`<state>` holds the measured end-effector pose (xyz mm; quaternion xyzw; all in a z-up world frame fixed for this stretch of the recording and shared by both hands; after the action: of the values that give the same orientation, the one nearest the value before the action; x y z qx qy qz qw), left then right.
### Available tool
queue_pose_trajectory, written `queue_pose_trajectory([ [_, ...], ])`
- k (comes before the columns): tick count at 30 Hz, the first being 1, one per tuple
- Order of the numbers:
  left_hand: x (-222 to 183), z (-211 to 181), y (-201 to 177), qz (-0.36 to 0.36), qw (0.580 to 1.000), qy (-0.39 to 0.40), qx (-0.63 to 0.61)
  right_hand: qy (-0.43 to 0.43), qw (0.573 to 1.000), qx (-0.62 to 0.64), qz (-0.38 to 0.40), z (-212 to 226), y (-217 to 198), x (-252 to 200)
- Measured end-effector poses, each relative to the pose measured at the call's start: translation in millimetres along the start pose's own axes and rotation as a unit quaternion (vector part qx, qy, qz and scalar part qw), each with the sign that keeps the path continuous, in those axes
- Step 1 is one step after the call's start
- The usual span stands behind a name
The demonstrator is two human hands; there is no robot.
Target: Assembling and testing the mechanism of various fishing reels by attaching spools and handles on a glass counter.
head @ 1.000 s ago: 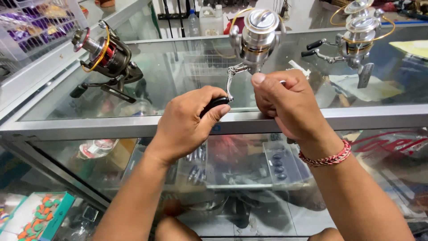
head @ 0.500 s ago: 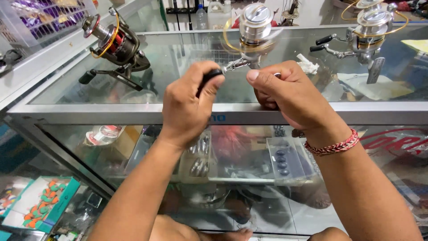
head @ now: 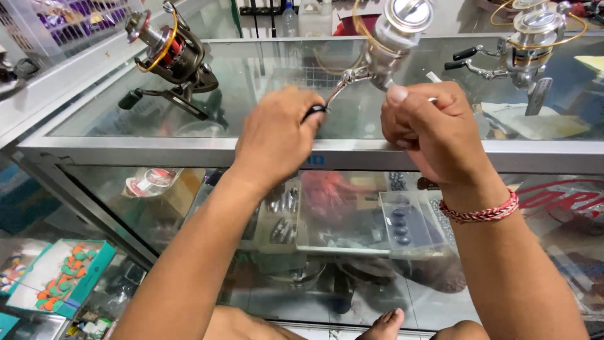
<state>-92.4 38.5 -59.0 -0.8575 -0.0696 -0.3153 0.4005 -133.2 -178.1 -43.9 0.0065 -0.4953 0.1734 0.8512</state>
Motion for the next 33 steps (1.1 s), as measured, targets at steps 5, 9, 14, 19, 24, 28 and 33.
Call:
queue_pose_trajectory([
  [5,-14,-13,-13,0.067,0.99,0.114,-0.043,0.05,0.998,-0.03,-0.004,-2,-2,1],
  [9,-10,-20,-29,0.035,0.979,0.115,-0.164,0.065,0.995,-0.06,0.039,-2,-2,4],
  [14,10,-5,-29,-0.079,0.983,0.12,-0.111,0.091,0.994,-0.034,0.052,-5,-5,7],
  [19,24,-7,-17,0.053,0.994,-0.085,0.044,0.068,0.997,0.008,0.021,-1,-8,6],
  [24,20,4,-13,0.092,0.993,0.013,0.068,0.048,0.999,-0.002,-0.021,4,-5,4],
  [28,4,1,-17,0.058,0.975,0.2,0.072,0.004,1.0,0.004,0.001,10,2,6],
  [33,-8,-23,-27,0.012,0.963,0.265,-0.033,-0.025,0.99,-0.138,0.023,6,8,0],
])
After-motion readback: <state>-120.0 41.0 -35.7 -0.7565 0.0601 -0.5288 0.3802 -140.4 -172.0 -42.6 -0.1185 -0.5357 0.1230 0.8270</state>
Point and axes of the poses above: each hand's wrist, its own x-axis towards the middle knuckle, its own y-axis out of the palm, z = x × y, the point moved 1 cm from there along x, towards the middle knuckle, and after that the axes turned 14 degrees about -y, right-handed, at the moved point
